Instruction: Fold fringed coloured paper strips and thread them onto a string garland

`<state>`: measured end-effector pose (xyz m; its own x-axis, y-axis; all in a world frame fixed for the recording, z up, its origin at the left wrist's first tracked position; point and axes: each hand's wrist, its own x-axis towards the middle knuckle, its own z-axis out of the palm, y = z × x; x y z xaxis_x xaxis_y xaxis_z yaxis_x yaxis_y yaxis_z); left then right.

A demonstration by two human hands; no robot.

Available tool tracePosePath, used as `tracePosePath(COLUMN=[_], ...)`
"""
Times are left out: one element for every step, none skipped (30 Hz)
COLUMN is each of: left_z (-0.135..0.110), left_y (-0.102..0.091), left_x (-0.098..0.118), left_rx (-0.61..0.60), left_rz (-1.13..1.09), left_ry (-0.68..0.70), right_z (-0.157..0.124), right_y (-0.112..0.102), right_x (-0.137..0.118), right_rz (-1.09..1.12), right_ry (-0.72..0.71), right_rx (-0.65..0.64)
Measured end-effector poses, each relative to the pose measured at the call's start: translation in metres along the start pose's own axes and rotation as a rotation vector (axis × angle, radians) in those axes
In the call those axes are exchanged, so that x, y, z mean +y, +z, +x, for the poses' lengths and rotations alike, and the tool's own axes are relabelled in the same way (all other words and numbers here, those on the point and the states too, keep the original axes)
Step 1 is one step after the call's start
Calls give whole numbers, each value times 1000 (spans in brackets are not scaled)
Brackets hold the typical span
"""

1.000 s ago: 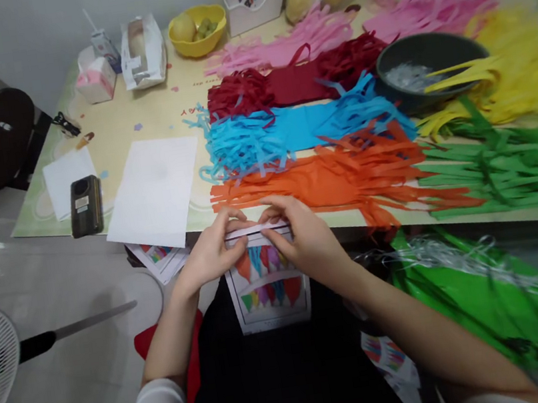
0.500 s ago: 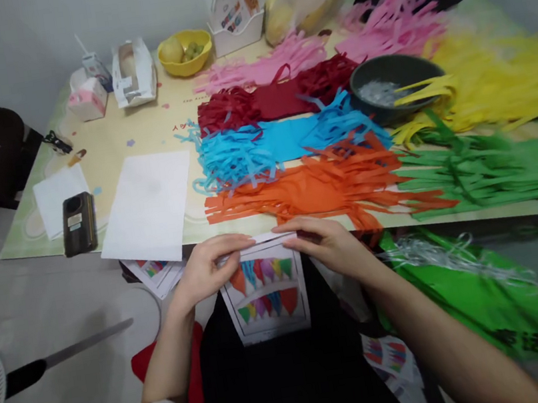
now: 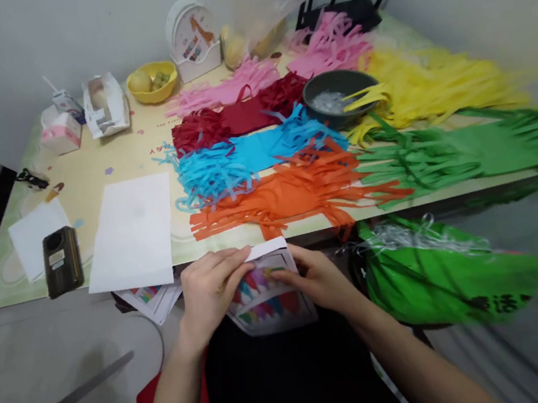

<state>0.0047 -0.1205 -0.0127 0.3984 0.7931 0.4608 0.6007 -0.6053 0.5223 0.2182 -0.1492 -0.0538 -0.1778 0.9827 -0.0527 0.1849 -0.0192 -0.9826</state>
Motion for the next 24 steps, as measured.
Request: tracePosePath(left_z=[1, 1, 1, 1, 0, -1, -2, -4, -6, -7, -7, -7, -7, -6, -4, -2, 0, 2, 3, 5, 5, 6, 5, 3], left_y=[1, 2, 4, 6, 8, 12, 17, 23, 28, 34, 40, 45, 49, 53, 57, 60, 64, 69, 74, 80, 86, 91, 96, 99], left_x=[-3, -6, -9, -12, -14, -16, -17, -17, -17, -17, -17, -16, -15, -15, -15, -15, -14, -14, -13, -11, -7, -2, 4, 11], left_rx=[24, 59, 91, 97, 61, -6, -78, -130, -138, -100, -40, 8, 25, 13, -14, -42, -61, -70, -70, -66, -63, -72, -100, -156], left_rz=[-37, -105, -210, -346, -496, -633, -733, -788, -807, -809, -807, -809, -817, -829, -842, -856, -873, -892, -909, -924, -932, -934, -934, -941], left_ry=[-52, -125, -214, -308, -398, -478, -549, -614, -674, -719, -747, -758, -755, -742, -725, -706, -690, -675, -661, -650, -638, -628, -617, -598], right_z=[0, 1, 1, 2, 3, 3, 4, 3, 2, 0, -2, -6, -9, -13, -15, -17, -18, -18, -18, -18, -21, -26, -36, -50], right_y=[-2, -5, -9, -11, -13, -14, -13, -12, -9, -6, -3, -1, 1, 2, 3, 3, 2, 1, 0, -4, -9, -16, -27, -41], right_x=[1, 0, 0, -1, -2, -2, -2, 0, 2, 5, 8, 12, 15, 18, 20, 21, 20, 20, 19, 19, 19, 20, 22, 25], right_rz=[-23, -12, 34, 104, 186, 264, 331, 387, 430, 457, 467, 460, 439, 410, 381, 357, 341, 328, 314, 297, 267, 221, 158, 76], right_ry=[3, 9, 18, 26, 30, 29, 26, 30, 49, 81, 117, 151, 174, 185, 181, 171, 163, 159, 155, 148, 141, 135, 131, 122], right_rx=[60, 131, 208, 285, 359, 419, 455, 457, 423, 367, 313, 276, 266, 280, 308, 335, 350, 359, 369, 383, 399, 418, 437, 467])
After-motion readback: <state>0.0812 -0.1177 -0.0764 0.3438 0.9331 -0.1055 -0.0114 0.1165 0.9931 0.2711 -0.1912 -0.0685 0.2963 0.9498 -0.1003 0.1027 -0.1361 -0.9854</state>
